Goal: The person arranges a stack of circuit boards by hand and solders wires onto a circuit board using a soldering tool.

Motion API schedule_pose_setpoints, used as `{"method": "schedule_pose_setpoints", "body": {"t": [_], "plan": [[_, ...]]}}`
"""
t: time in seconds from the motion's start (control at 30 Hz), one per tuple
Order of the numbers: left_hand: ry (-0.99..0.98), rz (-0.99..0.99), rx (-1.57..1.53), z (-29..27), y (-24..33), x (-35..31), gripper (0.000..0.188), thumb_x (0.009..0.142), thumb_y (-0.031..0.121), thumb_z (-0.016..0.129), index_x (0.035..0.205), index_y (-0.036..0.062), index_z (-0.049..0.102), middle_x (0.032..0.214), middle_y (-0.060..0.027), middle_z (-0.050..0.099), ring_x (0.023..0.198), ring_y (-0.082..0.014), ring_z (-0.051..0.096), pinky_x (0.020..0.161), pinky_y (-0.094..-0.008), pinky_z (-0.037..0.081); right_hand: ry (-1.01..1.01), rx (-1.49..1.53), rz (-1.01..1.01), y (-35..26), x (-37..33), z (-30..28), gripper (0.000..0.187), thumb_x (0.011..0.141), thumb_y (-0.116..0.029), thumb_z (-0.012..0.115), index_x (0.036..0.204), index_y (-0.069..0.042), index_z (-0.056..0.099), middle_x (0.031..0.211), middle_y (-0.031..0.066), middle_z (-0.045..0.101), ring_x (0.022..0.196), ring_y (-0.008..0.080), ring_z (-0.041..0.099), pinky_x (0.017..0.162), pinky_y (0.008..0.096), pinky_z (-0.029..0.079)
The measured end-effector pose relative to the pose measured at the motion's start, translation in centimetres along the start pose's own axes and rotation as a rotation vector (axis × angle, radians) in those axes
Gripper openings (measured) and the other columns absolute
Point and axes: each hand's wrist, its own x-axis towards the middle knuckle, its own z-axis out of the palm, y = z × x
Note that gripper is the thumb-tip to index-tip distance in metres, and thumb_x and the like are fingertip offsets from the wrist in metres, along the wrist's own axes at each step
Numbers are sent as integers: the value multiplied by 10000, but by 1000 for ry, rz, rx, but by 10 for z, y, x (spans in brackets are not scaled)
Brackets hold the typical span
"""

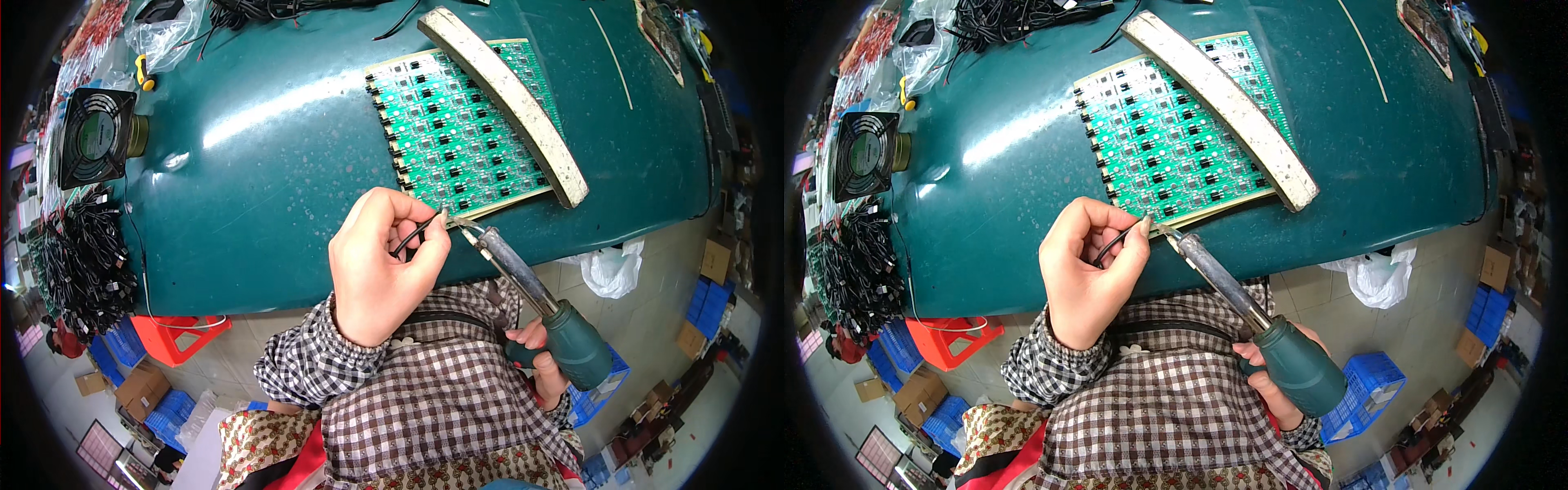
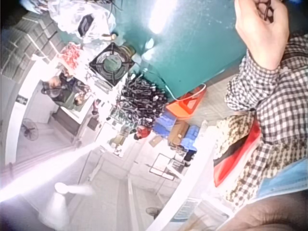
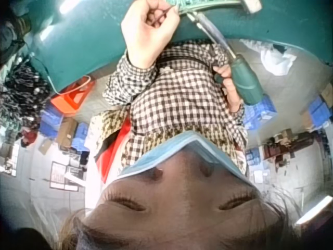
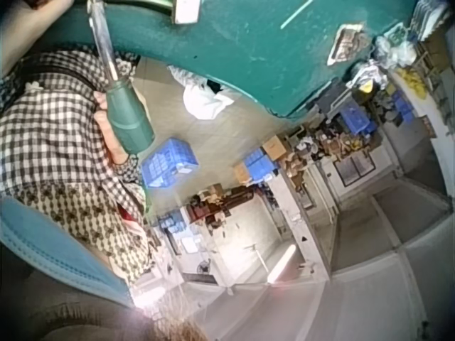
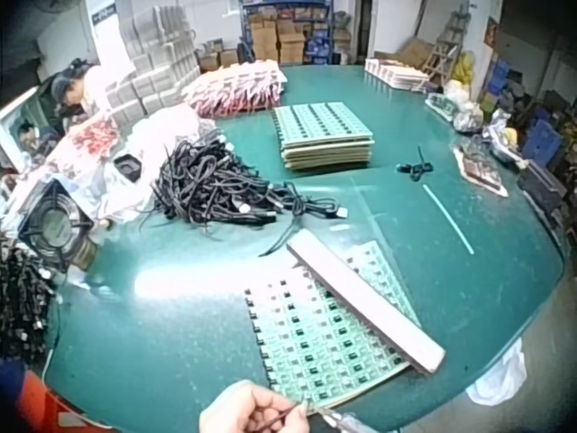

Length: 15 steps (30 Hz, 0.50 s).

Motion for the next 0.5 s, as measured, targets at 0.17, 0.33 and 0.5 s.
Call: {"method": "schedule_pose_setpoints", "body": {"t": [0.17, 0.33, 0.5], "plan": [[7, 3, -6, 1, -1, 0, 161, 744, 23, 717, 778, 7, 560, 717, -38, 543, 565, -62, 478, 510, -213, 428, 14, -27, 16, 0, 1, 1, 244, 738, -138, 781, 799, 20, 605, 790, 97, 597, 765, 211, 639, 775, 433, 571], [-6, 68, 18, 1, -4, 1, 136, 798, 11, 697, 809, 12, 561, 665, 66, 518, 555, 33, 416, 490, -125, 330, 5, -42, -21, 1, 2, 1, 198, 730, -78, 761, 824, 27, 622, 776, 98, 600, 748, 205, 644, 777, 418, 577], [12, 93, 55, 1, -3, 1, 136, 794, 5, 698, 805, 10, 563, 668, 66, 517, 555, 34, 415, 490, -125, 331, -17, -59, -53, 3, 2, -2, 261, 736, -89, 774, 890, 53, 619, 788, 100, 617, 760, 206, 651, 778, 419, 579]]}}
